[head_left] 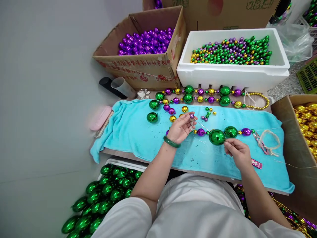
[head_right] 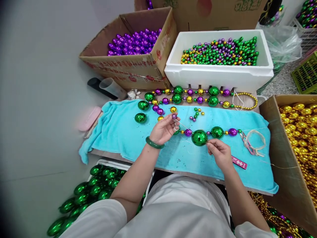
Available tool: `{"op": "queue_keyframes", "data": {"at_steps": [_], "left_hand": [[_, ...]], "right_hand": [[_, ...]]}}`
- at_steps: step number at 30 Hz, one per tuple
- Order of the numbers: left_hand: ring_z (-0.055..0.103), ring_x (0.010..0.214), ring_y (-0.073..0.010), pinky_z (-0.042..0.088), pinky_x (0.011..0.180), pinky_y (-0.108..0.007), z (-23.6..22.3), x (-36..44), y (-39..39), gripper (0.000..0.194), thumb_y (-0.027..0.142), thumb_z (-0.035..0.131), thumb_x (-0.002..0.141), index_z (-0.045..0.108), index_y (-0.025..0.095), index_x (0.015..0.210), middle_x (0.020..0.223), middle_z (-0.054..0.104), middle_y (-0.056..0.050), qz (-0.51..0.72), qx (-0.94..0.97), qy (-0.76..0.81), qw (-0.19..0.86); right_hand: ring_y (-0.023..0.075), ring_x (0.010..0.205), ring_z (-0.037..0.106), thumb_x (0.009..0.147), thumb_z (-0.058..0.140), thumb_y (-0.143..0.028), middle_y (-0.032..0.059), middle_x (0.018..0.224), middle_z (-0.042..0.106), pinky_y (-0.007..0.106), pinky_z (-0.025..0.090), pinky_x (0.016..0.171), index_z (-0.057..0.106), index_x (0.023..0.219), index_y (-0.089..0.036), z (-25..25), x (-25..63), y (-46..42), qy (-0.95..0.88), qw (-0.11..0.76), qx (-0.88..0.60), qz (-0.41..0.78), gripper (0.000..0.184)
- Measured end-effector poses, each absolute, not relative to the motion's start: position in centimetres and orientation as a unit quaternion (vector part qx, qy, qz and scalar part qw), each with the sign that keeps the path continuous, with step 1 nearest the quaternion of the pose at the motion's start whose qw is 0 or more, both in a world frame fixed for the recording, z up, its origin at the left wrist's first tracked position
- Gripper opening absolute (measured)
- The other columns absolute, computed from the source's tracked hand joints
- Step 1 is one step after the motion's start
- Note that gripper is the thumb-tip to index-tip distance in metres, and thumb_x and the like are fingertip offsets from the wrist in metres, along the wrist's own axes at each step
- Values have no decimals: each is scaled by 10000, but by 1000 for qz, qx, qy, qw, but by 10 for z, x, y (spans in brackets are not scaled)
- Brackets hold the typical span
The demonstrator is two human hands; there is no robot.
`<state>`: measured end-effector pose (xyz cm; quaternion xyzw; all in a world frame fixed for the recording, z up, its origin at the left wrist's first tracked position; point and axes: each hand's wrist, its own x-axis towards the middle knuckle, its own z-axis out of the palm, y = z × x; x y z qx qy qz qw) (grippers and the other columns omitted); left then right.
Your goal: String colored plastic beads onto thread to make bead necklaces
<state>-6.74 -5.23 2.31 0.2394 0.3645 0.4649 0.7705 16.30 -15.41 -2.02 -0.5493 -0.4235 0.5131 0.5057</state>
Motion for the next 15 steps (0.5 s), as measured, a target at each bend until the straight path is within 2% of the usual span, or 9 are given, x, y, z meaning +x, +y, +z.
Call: {"op": "queue_keyframes", "data": {"at_steps": [8, 15], "left_hand": [[637, 708, -96, 507, 648, -209, 22, -72, -55, 223, 229, 658, 791, 671, 144, 996, 845, 688, -55, 469, 262, 348, 768], [617, 711, -102, 481, 641, -227, 25, -73, -60, 328, 248, 727, 714, 673, 163, 1025, 818, 658, -19, 470, 343, 382, 718]], "right_hand": [[90, 457, 448, 772, 666, -337, -30, 501, 520, 230, 362, 436, 643, 729, -178, -21, 163, -153, -424, 493, -563, 510, 166], [97, 480, 451, 782, 659, -341, -26, 516, 498, 239, 377, 456, 646, 749, -175, -17, 171, -151, -462, 463, -569, 498, 170]]}}
